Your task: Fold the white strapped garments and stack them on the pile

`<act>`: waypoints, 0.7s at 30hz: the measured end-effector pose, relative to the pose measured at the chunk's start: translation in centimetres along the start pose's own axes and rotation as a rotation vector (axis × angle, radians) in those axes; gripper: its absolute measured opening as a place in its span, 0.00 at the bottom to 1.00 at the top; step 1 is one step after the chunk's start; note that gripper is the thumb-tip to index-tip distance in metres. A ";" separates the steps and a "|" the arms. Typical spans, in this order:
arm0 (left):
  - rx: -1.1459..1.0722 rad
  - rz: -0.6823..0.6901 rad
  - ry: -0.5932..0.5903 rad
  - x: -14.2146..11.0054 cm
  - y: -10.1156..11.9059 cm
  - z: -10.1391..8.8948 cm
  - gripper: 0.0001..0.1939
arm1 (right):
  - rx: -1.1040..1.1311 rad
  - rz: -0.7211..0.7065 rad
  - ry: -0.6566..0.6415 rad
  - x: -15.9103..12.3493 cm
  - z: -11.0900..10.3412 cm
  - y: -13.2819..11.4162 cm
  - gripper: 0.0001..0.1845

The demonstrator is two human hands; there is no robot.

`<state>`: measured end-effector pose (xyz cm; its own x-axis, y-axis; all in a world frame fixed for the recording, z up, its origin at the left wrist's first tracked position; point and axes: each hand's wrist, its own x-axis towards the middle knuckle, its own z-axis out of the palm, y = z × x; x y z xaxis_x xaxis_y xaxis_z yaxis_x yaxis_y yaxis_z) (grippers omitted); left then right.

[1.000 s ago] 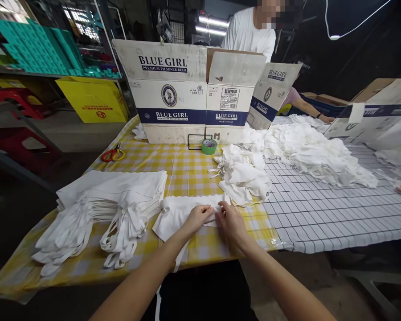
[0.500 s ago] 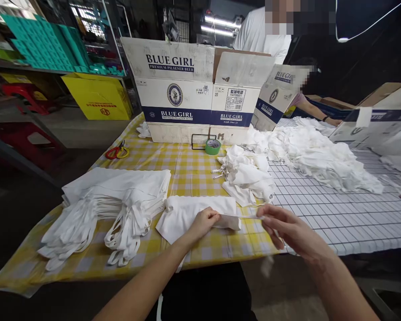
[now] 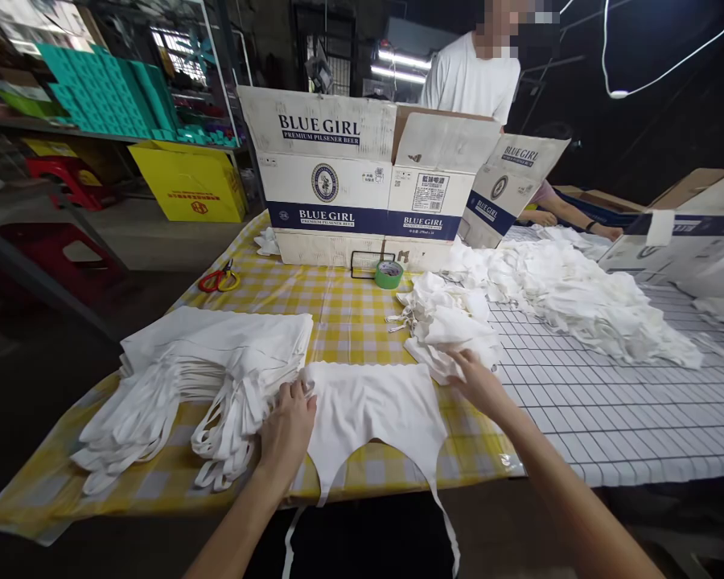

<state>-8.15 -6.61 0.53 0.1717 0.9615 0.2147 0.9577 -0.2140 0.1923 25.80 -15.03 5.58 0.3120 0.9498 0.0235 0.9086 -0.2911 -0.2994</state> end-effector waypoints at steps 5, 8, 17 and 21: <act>0.117 -0.037 -0.090 0.1 -0.4 0.4 0.15 | -0.037 0.114 0.058 6.2 3.2 -1.6 0.15; -0.025 0.032 -0.061 0.6 -0.8 -0.1 0.08 | 0.006 0.131 0.084 8.9 2.0 -2.3 0.18; -0.874 0.005 -0.006 -0.6 2.9 -4.8 0.10 | 0.391 -0.196 -0.141 3.0 -0.9 -12.1 0.20; -0.975 0.202 0.098 -2.3 8.2 -6.7 0.06 | 0.870 -0.221 -0.528 -0.7 -2.7 -16.3 0.23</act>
<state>-2.30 -11.75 8.04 0.2487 0.8823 0.3996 0.2972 -0.4621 0.8355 11.51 -11.28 13.02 -0.1886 0.9623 -0.1961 0.3513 -0.1204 -0.9285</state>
